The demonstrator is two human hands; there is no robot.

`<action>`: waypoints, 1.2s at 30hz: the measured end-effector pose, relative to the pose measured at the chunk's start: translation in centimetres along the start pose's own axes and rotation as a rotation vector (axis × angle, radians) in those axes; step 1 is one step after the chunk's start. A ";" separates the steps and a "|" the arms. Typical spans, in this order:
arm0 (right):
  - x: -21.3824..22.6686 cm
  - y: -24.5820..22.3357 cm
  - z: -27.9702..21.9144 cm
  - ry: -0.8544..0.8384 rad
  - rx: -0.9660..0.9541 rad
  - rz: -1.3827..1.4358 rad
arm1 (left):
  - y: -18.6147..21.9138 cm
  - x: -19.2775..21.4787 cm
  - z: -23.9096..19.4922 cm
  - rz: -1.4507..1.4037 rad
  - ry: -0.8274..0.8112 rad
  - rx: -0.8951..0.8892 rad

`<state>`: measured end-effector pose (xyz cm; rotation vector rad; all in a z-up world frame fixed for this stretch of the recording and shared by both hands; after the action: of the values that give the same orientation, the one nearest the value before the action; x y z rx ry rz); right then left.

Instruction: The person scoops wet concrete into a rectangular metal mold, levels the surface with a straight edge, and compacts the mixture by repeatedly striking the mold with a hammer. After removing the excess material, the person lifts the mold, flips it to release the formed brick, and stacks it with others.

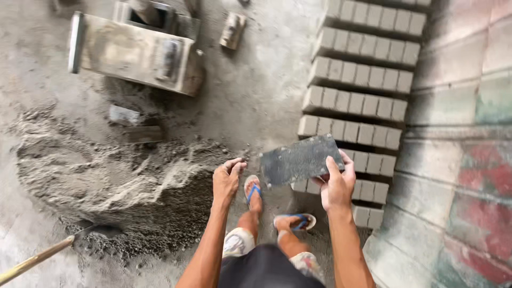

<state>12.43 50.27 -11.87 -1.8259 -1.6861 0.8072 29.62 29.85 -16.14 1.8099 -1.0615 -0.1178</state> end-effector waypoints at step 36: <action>-76.3 -14.4 10.5 -1.143 -0.092 -0.740 | 25.8 27.2 35.6 -0.758 0.900 0.464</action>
<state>-8.57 -24.71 -2.79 -0.5332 -2.8126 1.5344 12.49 -17.35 -3.82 2.2357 0.2763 0.4894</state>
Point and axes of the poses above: each hand's wrist, its own z-axis towards the middle knuckle, its own x-axis out of the back of the hand, y = z × x, the point moved 2 cm from there along z, towards the middle knuckle, and after that the axes turned 2 degrees about -y, right-handed, at the moved point
